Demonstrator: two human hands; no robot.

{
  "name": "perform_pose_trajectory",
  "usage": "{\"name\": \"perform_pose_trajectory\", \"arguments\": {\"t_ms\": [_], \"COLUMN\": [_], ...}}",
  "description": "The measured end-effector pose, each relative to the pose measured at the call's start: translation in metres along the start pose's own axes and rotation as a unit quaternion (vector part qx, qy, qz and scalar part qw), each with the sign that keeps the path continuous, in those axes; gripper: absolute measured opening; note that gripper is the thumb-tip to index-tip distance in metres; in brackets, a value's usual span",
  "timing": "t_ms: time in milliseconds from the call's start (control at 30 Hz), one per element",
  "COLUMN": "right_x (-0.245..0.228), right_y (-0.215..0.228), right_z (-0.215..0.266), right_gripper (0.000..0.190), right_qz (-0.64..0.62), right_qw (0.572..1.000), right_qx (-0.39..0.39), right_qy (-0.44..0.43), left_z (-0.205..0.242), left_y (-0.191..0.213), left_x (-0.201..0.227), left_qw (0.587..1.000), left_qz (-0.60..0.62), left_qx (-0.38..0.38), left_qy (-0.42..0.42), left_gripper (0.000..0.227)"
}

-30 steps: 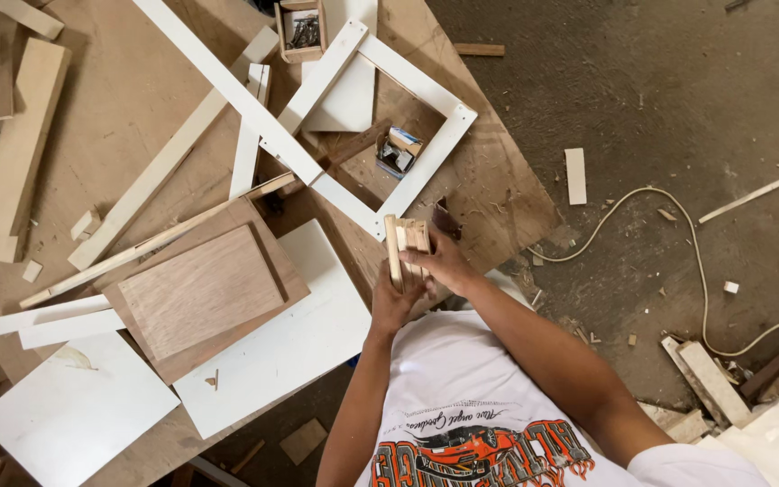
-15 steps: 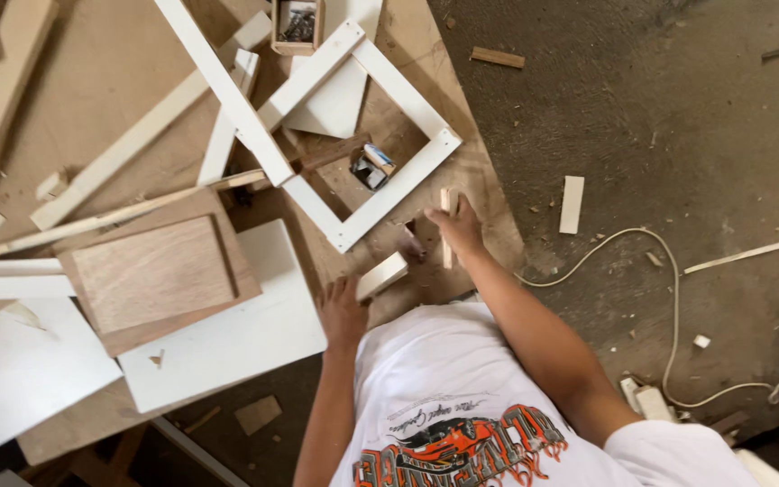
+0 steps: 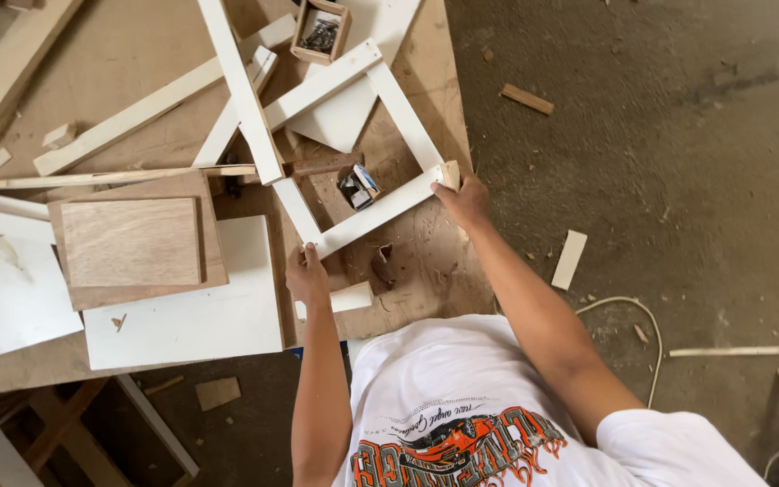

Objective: The person sands the surfaces and edges of several small wooden strips by hand with a piece of sandpaper and then begins fitting them together to form a rectangular frame on a workbench.

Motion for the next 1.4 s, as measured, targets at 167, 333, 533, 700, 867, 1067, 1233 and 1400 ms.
{"name": "perform_pose_trajectory", "arguments": {"t_ms": [167,333,533,700,867,1067,1233,1400], "right_x": [-0.002,-0.015,-0.015,-0.015,-0.020,-0.028,-0.052,-0.076], "right_y": [0.011,0.045,0.085,0.102,0.106,0.106,0.099,0.098], "right_z": [0.013,0.041,0.073,0.101,0.138,0.184,0.227,0.256], "right_gripper": [0.037,0.026,0.030,0.032,0.036,0.037,0.036,0.035], "right_qz": [-0.109,-0.366,-0.425,-0.447,-0.438,-0.468,-0.465,-0.458], "right_qw": [0.993,0.921,0.895,0.888,0.889,0.870,0.858,0.855], "right_qx": [-0.026,-0.087,-0.077,-0.033,0.030,0.112,0.195,0.232], "right_qy": [-0.043,-0.101,-0.116,-0.103,-0.132,-0.105,-0.094,-0.072], "left_z": [0.012,0.062,0.103,0.107,0.115,0.116,0.110,0.107], "left_y": [0.013,0.044,0.066,0.069,0.088,0.105,0.109,0.132], "left_x": [0.017,0.044,0.069,0.060,0.068,0.070,0.063,0.059], "left_qw": [0.997,0.985,0.915,0.841,0.867,0.878,0.884,0.875], "left_qz": [-0.020,0.168,0.390,0.499,0.451,0.431,0.429,0.424], "left_qx": [0.044,0.015,-0.076,-0.172,-0.182,-0.197,-0.186,-0.232], "left_qy": [-0.067,-0.037,0.063,0.116,0.111,0.067,0.000,-0.017], "left_gripper": [0.035,0.032,0.046,0.050,0.048,0.044,0.040,0.043]}}
Point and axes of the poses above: each hand's wrist, its own z-axis away from the middle knuckle, its own y-axis out of the back of the hand, x = y × z, the point moved 3 cm from there along -z, towards the middle knuckle, and after that the axes turned 2 degrees about -x, right-handed, at the moved point
